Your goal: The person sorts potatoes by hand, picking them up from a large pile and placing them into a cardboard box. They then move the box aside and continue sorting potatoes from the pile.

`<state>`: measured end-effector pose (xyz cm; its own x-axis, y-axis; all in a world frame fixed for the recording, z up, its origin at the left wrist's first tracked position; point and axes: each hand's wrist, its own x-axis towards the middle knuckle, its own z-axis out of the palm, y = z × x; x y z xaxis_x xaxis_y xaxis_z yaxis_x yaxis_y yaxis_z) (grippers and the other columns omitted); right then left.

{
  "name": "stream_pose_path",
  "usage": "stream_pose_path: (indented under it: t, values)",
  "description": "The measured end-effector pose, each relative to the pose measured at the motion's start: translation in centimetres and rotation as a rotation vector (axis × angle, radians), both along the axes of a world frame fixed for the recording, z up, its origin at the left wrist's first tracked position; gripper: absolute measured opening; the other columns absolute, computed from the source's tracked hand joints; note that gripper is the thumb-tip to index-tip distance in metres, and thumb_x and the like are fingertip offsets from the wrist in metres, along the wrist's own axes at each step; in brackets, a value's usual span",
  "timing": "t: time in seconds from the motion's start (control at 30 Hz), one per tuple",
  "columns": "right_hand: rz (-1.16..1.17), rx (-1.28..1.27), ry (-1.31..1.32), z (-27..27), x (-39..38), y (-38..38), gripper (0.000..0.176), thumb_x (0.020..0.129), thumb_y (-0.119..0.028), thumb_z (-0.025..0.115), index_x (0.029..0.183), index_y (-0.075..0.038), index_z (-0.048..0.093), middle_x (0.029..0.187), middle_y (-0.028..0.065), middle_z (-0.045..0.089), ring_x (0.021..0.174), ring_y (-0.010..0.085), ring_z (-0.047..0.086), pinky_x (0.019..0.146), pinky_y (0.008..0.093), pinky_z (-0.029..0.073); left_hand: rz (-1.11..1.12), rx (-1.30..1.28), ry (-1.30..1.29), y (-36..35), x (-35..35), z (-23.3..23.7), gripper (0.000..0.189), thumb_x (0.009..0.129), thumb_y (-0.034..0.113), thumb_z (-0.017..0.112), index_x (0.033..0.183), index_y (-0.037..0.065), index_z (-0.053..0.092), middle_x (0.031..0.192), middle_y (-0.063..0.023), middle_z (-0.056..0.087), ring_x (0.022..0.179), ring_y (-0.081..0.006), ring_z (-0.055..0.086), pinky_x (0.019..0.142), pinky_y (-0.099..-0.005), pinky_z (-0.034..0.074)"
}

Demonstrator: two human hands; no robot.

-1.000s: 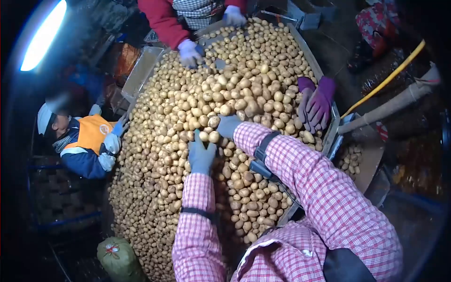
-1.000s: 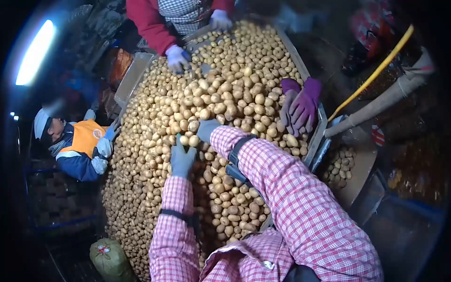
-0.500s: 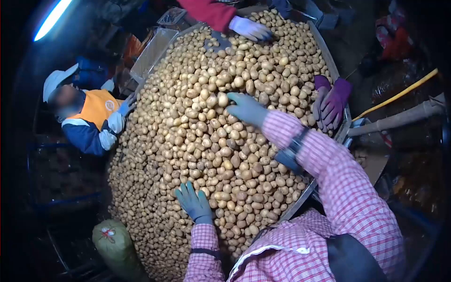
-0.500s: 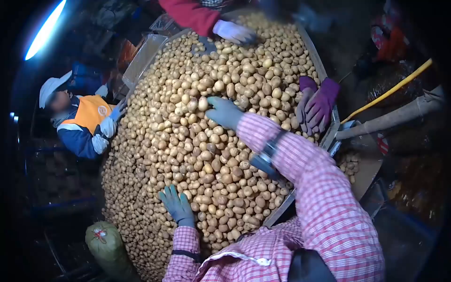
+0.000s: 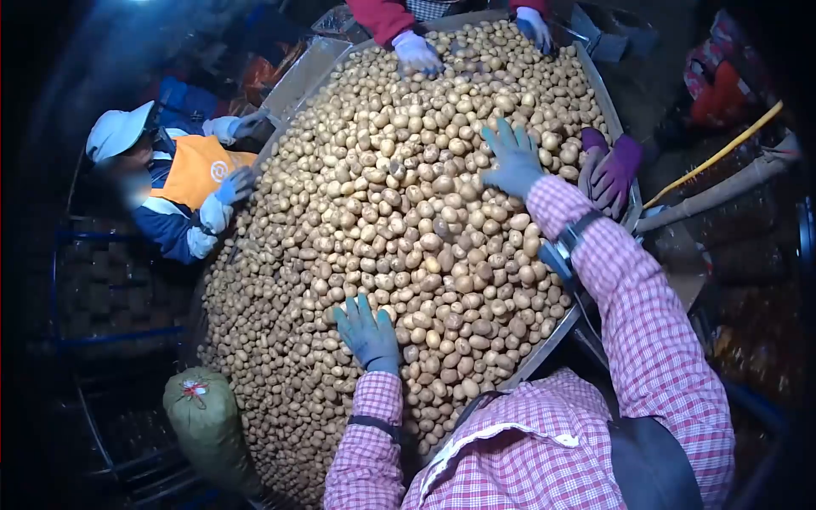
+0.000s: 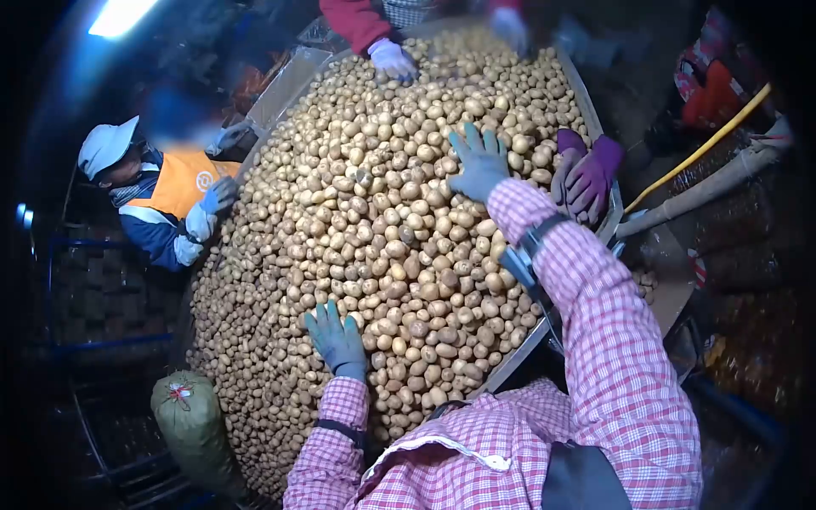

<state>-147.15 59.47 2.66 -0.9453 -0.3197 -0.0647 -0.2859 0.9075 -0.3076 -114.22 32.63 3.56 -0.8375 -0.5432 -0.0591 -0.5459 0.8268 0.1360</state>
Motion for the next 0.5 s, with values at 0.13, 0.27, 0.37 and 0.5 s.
stream_pose_path:
  t: [0.13,0.27,0.37,0.5]
  values:
    - [-0.012,0.074,0.008,-1.3,-4.8,-1.3,0.090,0.083,-0.047,0.072,0.159,-0.019,0.031,0.165,0.0164,0.024,0.150,0.0413,0.025,0.123,0.0546,0.019,-0.027,-0.035,0.038,-0.5,0.1,-0.5,0.057,0.100,0.030,0.057,0.151,0.008,0.048,0.162,-0.0170,0.035,0.154,-0.0398,0.019,0.126,-0.0501,0.017]
    - [-0.063,0.019,-0.122,-1.9,-8.1,-2.3,0.089,0.090,-0.056,0.064,0.160,-0.015,0.029,0.168,0.0163,0.022,0.152,0.0400,0.027,0.122,0.0554,0.024,-0.052,-0.082,0.056,-0.6,0.0,-0.7,0.057,0.098,0.028,0.058,0.150,0.008,0.050,0.159,-0.0179,0.039,0.152,-0.0424,0.022,0.124,-0.0540,0.021]
    - [-0.095,-0.133,-0.212,-4.4,-12.2,-2.6,0.092,0.092,-0.062,0.057,0.162,-0.013,0.024,0.169,0.0159,0.022,0.151,0.0390,0.032,0.122,0.0492,0.030,-0.049,-0.098,0.060,-0.3,-0.2,-0.5,0.056,0.096,0.026,0.060,0.148,0.007,0.052,0.158,-0.0185,0.041,0.150,-0.0433,0.024,0.123,-0.0542,0.022]
    - [-0.113,-0.341,-0.128,-3.5,-11.4,-3.1,0.075,0.088,-0.050,0.068,0.148,-0.010,0.047,0.151,0.0167,0.047,0.137,0.0378,0.047,0.115,0.0464,0.038,-0.060,-0.117,0.093,-0.8,0.2,-1.1,0.057,0.093,0.026,0.064,0.146,0.009,0.053,0.157,-0.0161,0.043,0.149,-0.0433,0.027,0.122,-0.0553,0.024]
